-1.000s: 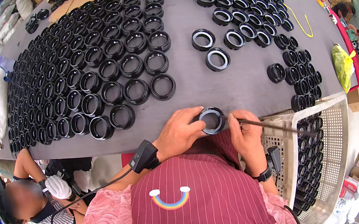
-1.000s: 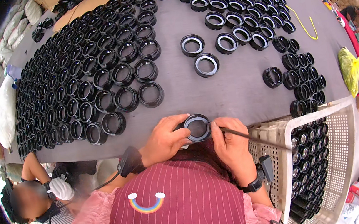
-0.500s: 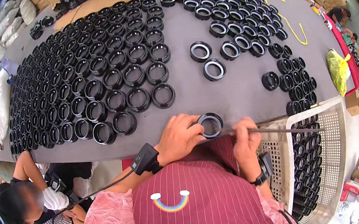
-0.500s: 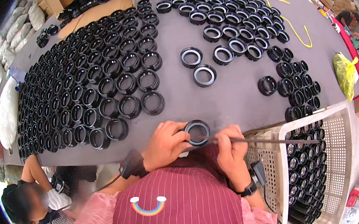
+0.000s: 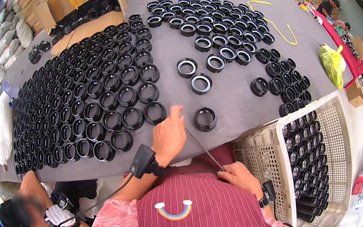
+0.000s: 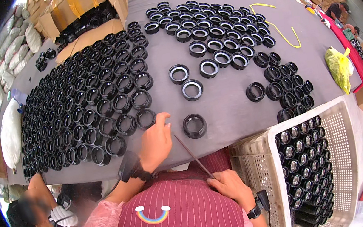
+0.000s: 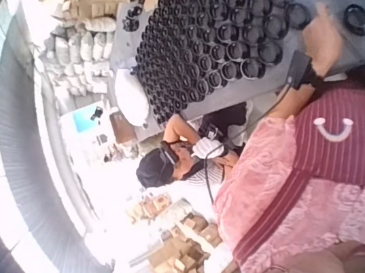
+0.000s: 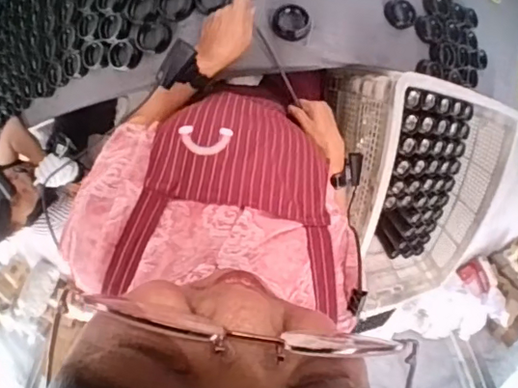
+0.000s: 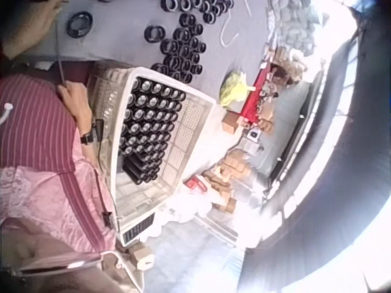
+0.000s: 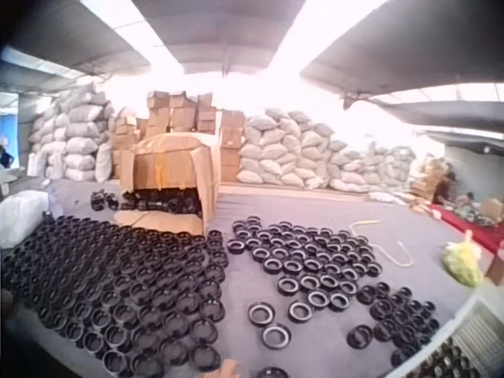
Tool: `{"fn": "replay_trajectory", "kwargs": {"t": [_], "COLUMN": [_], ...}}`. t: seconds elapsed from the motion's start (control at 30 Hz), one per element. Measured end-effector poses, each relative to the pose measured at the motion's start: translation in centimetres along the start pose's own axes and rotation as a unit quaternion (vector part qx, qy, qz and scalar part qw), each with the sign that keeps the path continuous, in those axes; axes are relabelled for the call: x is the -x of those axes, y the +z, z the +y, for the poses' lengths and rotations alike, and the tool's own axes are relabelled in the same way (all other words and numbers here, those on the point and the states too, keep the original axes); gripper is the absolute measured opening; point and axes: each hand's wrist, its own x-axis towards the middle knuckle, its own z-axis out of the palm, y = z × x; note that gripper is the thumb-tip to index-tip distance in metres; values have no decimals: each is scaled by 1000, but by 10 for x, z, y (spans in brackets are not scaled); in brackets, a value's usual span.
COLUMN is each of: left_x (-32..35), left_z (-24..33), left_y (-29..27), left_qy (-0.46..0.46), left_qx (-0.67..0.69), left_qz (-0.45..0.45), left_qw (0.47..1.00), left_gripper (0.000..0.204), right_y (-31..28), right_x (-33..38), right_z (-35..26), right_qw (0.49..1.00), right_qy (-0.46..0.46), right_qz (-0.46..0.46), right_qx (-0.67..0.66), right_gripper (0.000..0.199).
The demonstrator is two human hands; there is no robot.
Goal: Inspecting and sorting black plastic rings on a work table in a manufacturing facility.
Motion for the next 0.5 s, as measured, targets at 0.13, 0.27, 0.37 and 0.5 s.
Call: {"fn": "replay_trajectory", "kwargs": {"t": [0.13, 0.27, 0.37, 0.5], "left_x": [-26, -73, -96, -115], "left_z": [-1, 16, 20, 18], "left_y": [-2, 12, 31, 47], "left_qy": [122, 201, 195, 185], "left_qx": [-21, -76, -155, -253], "left_qz": [84, 51, 14, -82], "left_qw": [989, 975, 968, 946], "left_gripper": [33, 50, 56, 62], "right_y": [1, 9, -4, 14], "right_x": [-7, -15, -10, -7], "right_z": [11, 39, 10, 29], "right_qw": [991, 958, 947, 953], "right_qy": [97, 91, 192, 70], "right_qz": [51, 173, 91, 191], "right_qx": [-81, -211, -241, -224], "right_gripper": [37, 36, 37, 40]}}
